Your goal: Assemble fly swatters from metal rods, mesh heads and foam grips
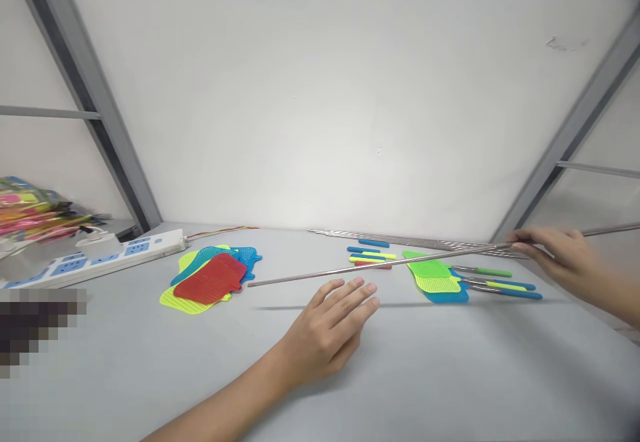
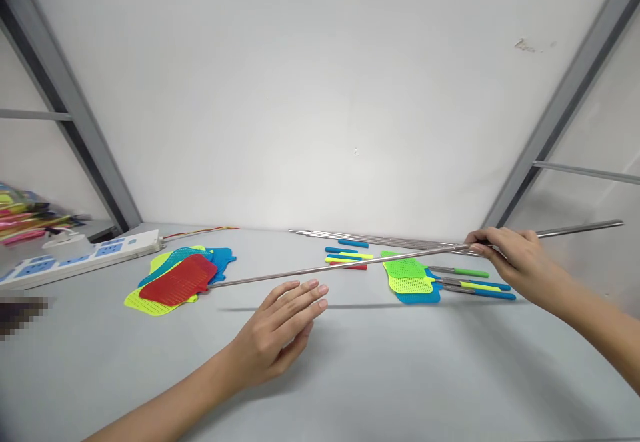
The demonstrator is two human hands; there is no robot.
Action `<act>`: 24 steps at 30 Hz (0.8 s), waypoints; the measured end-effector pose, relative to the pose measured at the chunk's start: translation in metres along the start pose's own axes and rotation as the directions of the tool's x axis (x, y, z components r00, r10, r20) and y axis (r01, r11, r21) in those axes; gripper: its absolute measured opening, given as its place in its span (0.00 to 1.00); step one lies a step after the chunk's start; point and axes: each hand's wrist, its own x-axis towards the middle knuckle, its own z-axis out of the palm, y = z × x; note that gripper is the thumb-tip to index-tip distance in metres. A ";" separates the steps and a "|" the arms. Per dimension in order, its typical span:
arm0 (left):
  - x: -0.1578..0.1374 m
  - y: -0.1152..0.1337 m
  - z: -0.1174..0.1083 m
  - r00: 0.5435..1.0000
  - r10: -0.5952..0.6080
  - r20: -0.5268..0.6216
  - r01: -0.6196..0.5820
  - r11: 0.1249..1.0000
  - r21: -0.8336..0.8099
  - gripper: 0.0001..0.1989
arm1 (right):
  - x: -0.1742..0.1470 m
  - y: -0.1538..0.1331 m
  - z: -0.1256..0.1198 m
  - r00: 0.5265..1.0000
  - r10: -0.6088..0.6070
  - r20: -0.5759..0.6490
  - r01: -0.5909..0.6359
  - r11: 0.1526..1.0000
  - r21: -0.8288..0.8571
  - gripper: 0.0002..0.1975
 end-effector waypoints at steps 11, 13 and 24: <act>0.004 -0.009 0.010 0.915 -0.402 0.029 0.387 0.896 0.216 0.23 | -0.022 0.023 -0.008 0.999 -0.016 -0.045 0.015 1.000 -0.022 0.17; 0.002 -0.012 0.012 0.907 -0.422 0.018 0.405 0.882 0.238 0.24 | -0.025 0.026 -0.009 1.000 0.006 0.000 -0.006 0.999 -0.042 0.16; -0.006 -0.032 0.019 0.861 -0.508 0.015 0.476 0.816 0.328 0.28 | -0.025 -0.004 -0.008 0.962 0.031 0.271 -0.030 1.000 -0.009 0.15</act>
